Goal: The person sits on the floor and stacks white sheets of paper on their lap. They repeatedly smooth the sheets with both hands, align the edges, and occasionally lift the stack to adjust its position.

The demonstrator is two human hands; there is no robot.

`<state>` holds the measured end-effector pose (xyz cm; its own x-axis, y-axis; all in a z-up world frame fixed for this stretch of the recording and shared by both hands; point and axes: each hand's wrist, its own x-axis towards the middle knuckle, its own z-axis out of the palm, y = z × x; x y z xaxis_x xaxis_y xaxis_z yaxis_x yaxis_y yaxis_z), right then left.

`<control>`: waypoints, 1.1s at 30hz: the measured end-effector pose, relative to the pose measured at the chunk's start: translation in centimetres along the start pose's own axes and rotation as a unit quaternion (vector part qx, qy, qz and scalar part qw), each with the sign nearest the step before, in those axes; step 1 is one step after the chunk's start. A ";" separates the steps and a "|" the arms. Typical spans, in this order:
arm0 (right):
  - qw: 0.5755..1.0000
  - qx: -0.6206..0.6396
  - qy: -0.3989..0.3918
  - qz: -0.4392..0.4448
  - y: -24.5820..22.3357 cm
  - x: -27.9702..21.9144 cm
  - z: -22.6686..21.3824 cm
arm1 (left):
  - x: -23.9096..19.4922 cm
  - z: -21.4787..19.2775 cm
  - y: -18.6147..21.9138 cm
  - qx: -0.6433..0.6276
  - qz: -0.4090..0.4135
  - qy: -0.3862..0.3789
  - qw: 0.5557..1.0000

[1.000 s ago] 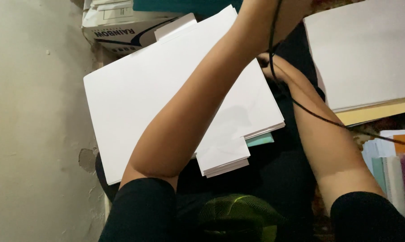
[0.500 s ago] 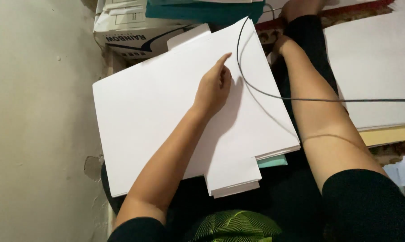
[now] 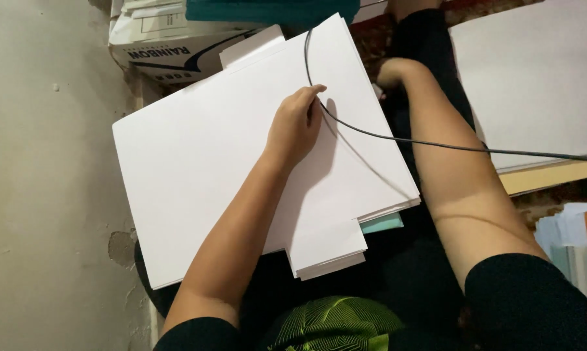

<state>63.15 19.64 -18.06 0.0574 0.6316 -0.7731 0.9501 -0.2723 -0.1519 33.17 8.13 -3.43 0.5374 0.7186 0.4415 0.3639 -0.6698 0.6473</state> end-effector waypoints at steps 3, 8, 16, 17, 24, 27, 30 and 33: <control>0.936 0.315 0.140 -0.064 2.5 -4.1 -0.3 | 0.0 -0.2 0.3 0.011 0.007 -0.003 1.000; 0.750 0.604 0.162 -0.213 6.5 -4.5 1.1 | -0.1 -0.3 0.4 0.024 -0.018 -0.027 0.999; 0.789 0.560 0.101 -0.234 4.2 -7.4 1.7 | 0.0 0.1 0.9 0.143 0.079 -0.061 0.985; 0.808 0.532 0.116 -0.226 3.8 -7.7 1.7 | -0.1 0.3 0.7 0.177 0.104 -0.070 0.976; 0.920 0.278 0.195 -0.195 1.3 -5.2 2.1 | 0.3 0.7 1.0 0.255 0.106 -0.176 0.945; 0.967 0.131 0.205 -0.077 1.3 0.1 3.2 | 0.4 0.6 1.3 0.211 0.096 -0.165 0.959; 0.959 -0.006 0.258 -0.118 2.3 4.1 3.6 | 0.0 0.6 0.4 0.168 0.132 -0.105 0.971; 0.919 0.097 0.357 -0.135 3.5 2.9 4.0 | -0.2 0.6 0.3 0.110 0.134 -0.062 0.983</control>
